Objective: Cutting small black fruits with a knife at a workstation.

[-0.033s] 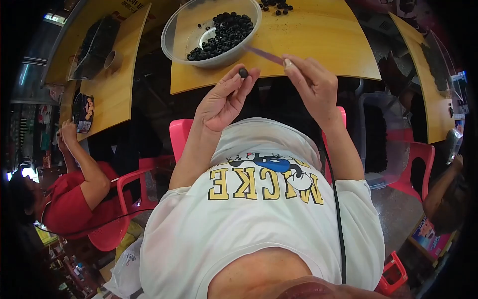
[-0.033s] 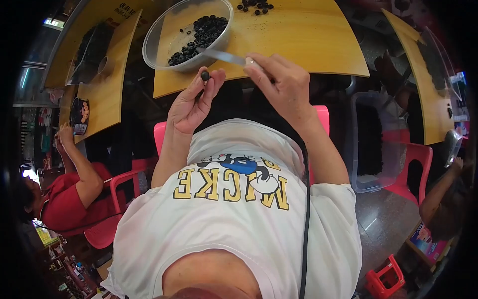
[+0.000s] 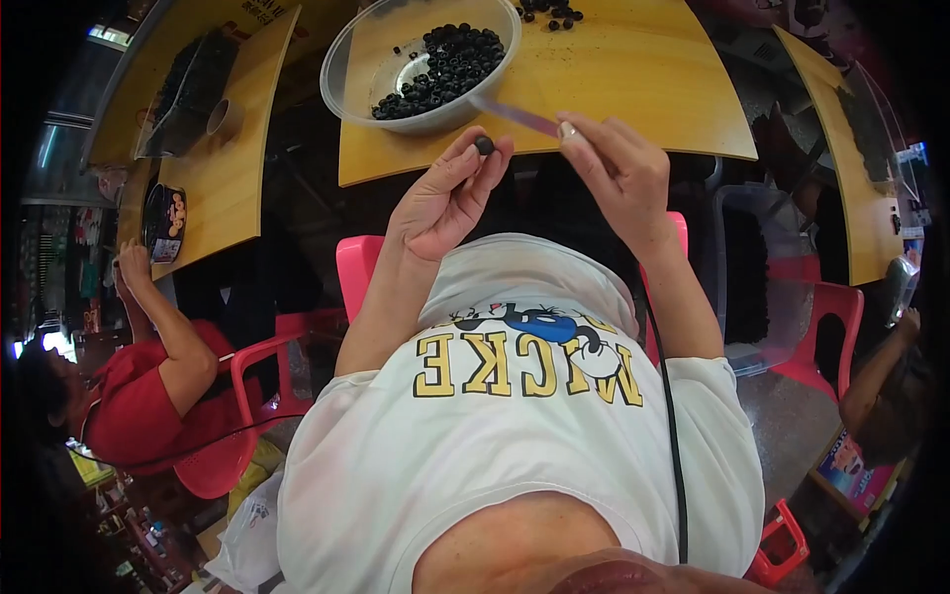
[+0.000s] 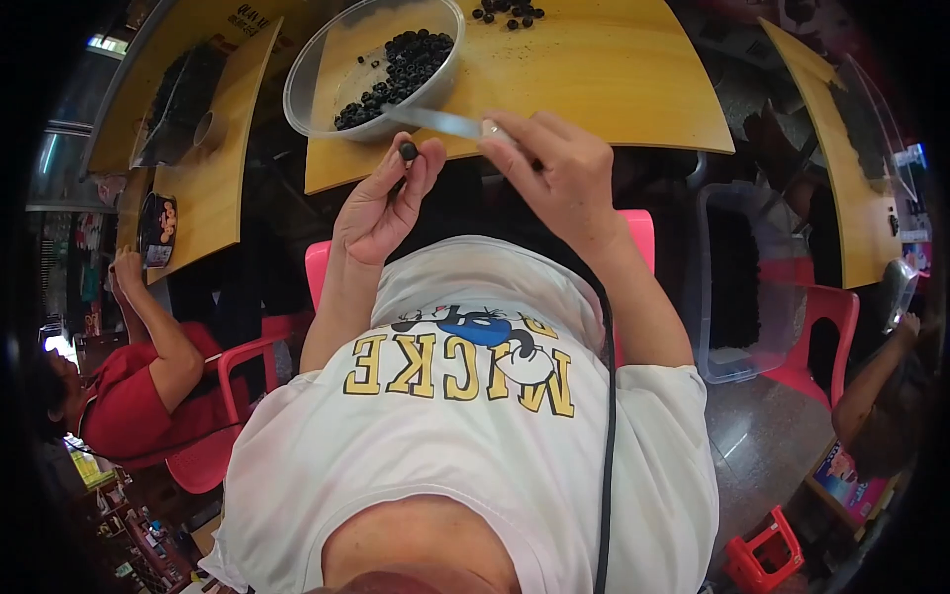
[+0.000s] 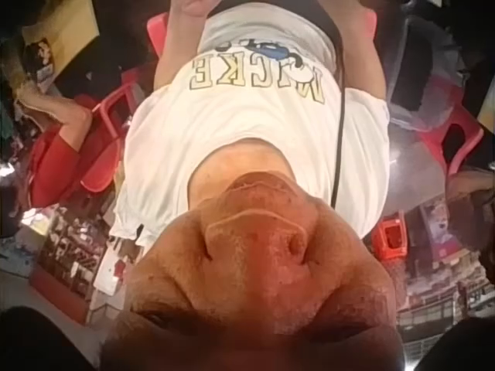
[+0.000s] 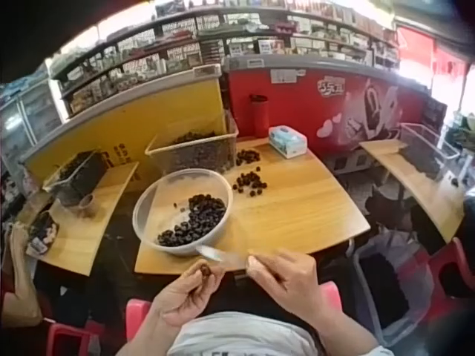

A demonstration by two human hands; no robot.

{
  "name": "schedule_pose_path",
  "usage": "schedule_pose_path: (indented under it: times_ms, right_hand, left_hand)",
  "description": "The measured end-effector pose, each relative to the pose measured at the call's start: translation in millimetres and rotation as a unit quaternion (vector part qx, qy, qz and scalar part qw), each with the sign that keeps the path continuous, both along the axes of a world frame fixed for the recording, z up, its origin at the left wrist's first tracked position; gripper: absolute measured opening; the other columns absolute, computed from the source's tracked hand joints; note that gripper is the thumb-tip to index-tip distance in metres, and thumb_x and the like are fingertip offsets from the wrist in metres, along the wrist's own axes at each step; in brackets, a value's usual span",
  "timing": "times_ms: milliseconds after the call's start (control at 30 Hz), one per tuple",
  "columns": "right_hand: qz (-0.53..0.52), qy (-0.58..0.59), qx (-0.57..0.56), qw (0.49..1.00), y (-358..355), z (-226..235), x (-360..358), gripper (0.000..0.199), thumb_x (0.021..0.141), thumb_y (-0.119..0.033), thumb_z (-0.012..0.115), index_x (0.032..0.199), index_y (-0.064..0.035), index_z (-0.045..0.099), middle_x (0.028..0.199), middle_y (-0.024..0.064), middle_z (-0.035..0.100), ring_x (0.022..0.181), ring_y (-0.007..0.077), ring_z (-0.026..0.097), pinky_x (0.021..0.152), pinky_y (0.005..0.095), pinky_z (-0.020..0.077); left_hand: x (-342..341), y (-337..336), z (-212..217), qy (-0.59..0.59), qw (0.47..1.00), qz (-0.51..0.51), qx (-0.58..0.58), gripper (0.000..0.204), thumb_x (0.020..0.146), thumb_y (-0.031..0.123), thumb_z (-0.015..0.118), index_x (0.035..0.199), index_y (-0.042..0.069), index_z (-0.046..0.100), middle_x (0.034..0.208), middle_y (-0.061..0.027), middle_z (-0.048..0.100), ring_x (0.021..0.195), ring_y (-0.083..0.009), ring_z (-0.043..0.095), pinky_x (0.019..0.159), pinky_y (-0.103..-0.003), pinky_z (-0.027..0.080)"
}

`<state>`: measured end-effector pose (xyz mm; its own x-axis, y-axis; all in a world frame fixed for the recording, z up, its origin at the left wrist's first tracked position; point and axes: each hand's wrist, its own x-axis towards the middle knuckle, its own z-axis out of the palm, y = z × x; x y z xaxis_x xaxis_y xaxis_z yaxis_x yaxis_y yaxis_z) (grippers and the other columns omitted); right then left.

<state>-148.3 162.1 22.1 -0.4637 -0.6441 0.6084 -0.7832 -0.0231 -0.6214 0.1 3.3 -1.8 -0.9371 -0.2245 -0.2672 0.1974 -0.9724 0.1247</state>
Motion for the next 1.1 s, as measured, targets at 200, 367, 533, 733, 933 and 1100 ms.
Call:
schedule_pose_path:
  times_ms: [200,367,533,733,933,1100]
  right_hand:
    - [0.042,0.163,-0.032,0.985,-7.5,4.5,17.3,0.035,0.07,-0.021,0.074,0.101,-0.0067,0.067,0.064,0.0049,0.056,0.051,0.018,0.052,0.047,0.0281,0.0412]
    - [0.037,0.214,-0.042,0.975,-9.9,1.3,17.8,0.036,0.07,-0.026,0.075,0.101,-0.0081,0.067,0.065,0.0043,0.057,0.053,0.0182,0.054,0.047,0.0286,0.042]
    - [0.027,0.215,-0.045,0.975,-10.4,1.7,16.7,0.036,0.07,-0.026,0.075,0.1,-0.0085,0.067,0.065,0.0039,0.057,0.052,0.0179,0.054,0.047,0.0284,0.0419]
    - [0.022,0.215,-0.036,0.976,-10.3,0.9,15.0,0.036,0.07,-0.026,0.074,0.1,-0.0086,0.067,0.063,0.0037,0.056,0.051,0.0173,0.053,0.047,0.0282,0.0413]
    - [0.02,0.202,-0.032,0.979,-11.0,3.6,13.8,0.035,0.071,-0.026,0.074,0.1,-0.0085,0.067,0.062,0.0038,0.055,0.05,0.0174,0.051,0.046,0.0281,0.0406]
    - [0.044,0.198,-0.046,0.978,-9.0,0.9,12.1,0.033,0.071,-0.025,0.073,0.1,-0.009,0.068,0.06,0.0038,0.053,0.049,0.0178,0.051,0.046,0.0282,0.0401]
  left_hand:
    - [1.7,0.5,1.0,0.044,0.998,-0.029,-0.04,0.018,0.087,0.001,0.056,0.105,0.0,0.056,0.101,-0.0122,0.061,0.099,-0.0231,0.061,0.087,-0.029,0.054]
    - [0.2,1.9,2.6,0.052,0.996,-0.04,-0.061,0.016,0.087,0.004,0.058,0.103,0.003,0.056,0.099,-0.0106,0.062,0.098,-0.0215,0.061,0.083,-0.029,0.056]
    - [0.3,2.7,1.7,0.024,0.996,-0.021,-0.087,0.012,0.087,0.005,0.059,0.099,0.003,0.056,0.097,-0.0097,0.063,0.097,-0.0197,0.061,0.081,-0.028,0.056]
    - [-0.1,-1.4,-0.5,0.017,0.994,-0.03,-0.106,0.012,0.086,0.004,0.06,0.097,0.003,0.057,0.096,-0.0082,0.062,0.095,-0.0187,0.062,0.082,-0.027,0.056]
    - [-0.3,-3.9,-0.2,0.04,0.987,-0.014,-0.158,0.014,0.084,0.001,0.061,0.096,0.003,0.055,0.096,-0.0098,0.061,0.094,-0.0177,0.062,0.082,-0.027,0.056]
    - [1.8,-9.3,5.5,0.1,0.965,-0.054,-0.237,0.013,0.083,0.001,0.063,0.089,0.004,0.052,0.096,-0.0109,0.06,0.09,-0.0167,0.063,0.082,-0.026,0.055]
